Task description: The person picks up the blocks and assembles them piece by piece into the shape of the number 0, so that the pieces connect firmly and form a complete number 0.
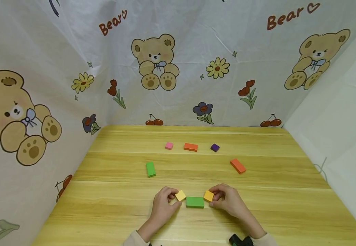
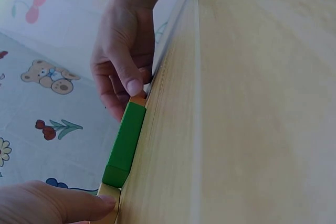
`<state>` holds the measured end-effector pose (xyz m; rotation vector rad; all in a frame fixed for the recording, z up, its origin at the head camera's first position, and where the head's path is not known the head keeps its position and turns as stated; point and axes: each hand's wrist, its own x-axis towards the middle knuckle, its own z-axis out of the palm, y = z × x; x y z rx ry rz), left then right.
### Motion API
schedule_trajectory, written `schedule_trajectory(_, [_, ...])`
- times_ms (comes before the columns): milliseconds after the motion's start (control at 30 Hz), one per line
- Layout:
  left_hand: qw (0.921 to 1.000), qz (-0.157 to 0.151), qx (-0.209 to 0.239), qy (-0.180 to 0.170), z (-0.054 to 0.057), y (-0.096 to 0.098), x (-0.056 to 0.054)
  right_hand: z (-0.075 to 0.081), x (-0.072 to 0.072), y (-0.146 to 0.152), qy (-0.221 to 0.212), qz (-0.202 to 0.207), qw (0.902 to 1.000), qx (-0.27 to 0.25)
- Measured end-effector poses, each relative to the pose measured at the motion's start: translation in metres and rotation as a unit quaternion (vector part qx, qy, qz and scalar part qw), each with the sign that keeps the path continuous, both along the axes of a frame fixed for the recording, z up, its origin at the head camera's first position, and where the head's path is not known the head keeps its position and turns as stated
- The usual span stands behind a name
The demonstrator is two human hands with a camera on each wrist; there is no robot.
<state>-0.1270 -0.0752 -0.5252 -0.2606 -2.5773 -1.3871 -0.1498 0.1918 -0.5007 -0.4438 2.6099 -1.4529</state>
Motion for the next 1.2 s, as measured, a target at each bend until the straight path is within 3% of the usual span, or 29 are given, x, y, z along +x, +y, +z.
schedule_trajectory(133, [1.0,0.0,-0.002,0.004,0.0,0.0,0.0,0.003,-0.001,0.005,-0.011,-0.005,0.9999,-0.013])
schedule_trajectory(300, [1.0,-0.001,-0.002,0.003,0.0,-0.001,0.0,0.007,-0.004,0.012,-0.012,-0.056,0.9983,0.016])
schedule_trajectory(600, [1.0,0.0,-0.004,0.002,0.0,-0.002,-0.001,0.025,-0.014,0.032,0.036,-0.087,0.9938,0.058])
schedule_trajectory(900, [1.0,-0.002,-0.004,-0.001,0.001,-0.002,-0.001,0.046,-0.041,0.066,0.086,-0.121,0.9868,0.066])
schedule_trajectory(1200, [1.0,-0.004,-0.004,-0.006,-0.001,-0.002,-0.001,0.039,-0.069,0.091,0.078,-0.129,0.9837,0.098])
